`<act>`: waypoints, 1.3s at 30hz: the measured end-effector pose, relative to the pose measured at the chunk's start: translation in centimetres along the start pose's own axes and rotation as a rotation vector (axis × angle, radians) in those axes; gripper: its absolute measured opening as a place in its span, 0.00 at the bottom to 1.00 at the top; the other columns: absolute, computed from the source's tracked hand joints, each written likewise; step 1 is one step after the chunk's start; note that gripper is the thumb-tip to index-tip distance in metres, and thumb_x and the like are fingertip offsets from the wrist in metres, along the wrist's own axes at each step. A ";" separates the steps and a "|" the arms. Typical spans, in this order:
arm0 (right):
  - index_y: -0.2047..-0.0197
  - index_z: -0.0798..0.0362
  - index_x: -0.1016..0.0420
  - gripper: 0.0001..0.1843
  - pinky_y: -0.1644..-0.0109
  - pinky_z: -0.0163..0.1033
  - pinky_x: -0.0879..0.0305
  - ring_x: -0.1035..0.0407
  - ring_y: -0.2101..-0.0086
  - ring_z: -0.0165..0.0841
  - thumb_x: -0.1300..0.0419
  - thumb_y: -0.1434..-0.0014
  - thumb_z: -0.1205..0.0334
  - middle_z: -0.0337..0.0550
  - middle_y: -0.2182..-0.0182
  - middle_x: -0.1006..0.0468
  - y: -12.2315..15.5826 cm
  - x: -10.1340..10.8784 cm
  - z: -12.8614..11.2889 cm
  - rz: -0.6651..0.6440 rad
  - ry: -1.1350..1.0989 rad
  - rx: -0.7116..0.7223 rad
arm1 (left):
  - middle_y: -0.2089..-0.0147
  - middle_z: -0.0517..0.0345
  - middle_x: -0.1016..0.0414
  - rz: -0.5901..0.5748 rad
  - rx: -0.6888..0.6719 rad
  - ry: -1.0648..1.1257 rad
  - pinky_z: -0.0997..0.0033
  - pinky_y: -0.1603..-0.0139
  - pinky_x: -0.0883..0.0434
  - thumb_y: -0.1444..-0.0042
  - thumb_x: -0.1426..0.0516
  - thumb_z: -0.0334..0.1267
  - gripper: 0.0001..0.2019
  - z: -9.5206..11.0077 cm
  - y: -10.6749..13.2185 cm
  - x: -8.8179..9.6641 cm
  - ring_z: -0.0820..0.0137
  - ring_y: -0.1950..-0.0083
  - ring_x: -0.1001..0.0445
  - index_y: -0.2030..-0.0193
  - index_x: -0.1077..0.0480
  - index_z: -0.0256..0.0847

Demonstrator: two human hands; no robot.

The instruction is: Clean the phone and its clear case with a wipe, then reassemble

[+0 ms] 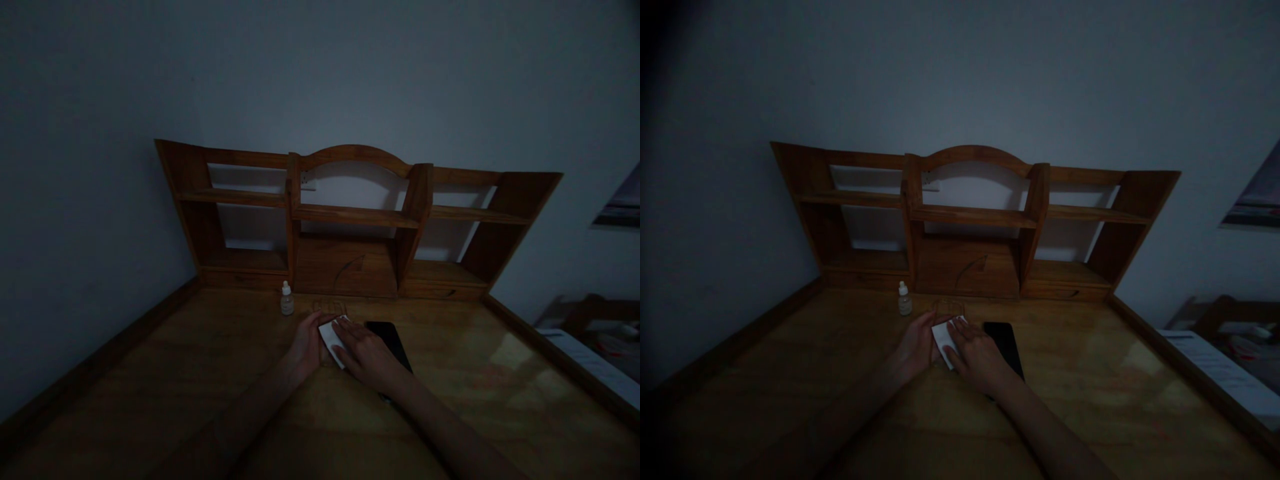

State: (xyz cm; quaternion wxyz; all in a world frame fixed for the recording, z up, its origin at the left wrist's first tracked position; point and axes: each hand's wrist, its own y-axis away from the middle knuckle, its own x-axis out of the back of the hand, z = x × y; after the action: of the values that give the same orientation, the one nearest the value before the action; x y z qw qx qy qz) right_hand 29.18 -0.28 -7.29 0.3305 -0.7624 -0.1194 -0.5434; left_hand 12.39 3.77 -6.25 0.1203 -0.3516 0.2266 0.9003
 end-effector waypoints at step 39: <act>0.30 0.59 0.41 0.28 0.32 0.55 0.43 0.45 0.33 0.45 0.53 0.28 0.55 0.55 0.33 0.38 0.0 0.6 0.5 0.116 -0.035 -0.101 | 0.56 0.45 0.23 -0.366 0.100 -0.005 0.66 0.55 0.28 0.34 0.50 0.51 0.22 -0.5 0.5 0.3 0.62 0.56 0.23 0.46 0.29 0.35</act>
State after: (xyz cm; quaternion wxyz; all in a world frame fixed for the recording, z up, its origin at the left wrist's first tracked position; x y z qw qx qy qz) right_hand 29.75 -0.03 -6.86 0.3203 -0.7931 -0.0531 -0.5153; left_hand 12.31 3.11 -6.68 0.3000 -0.3782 0.2031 0.8519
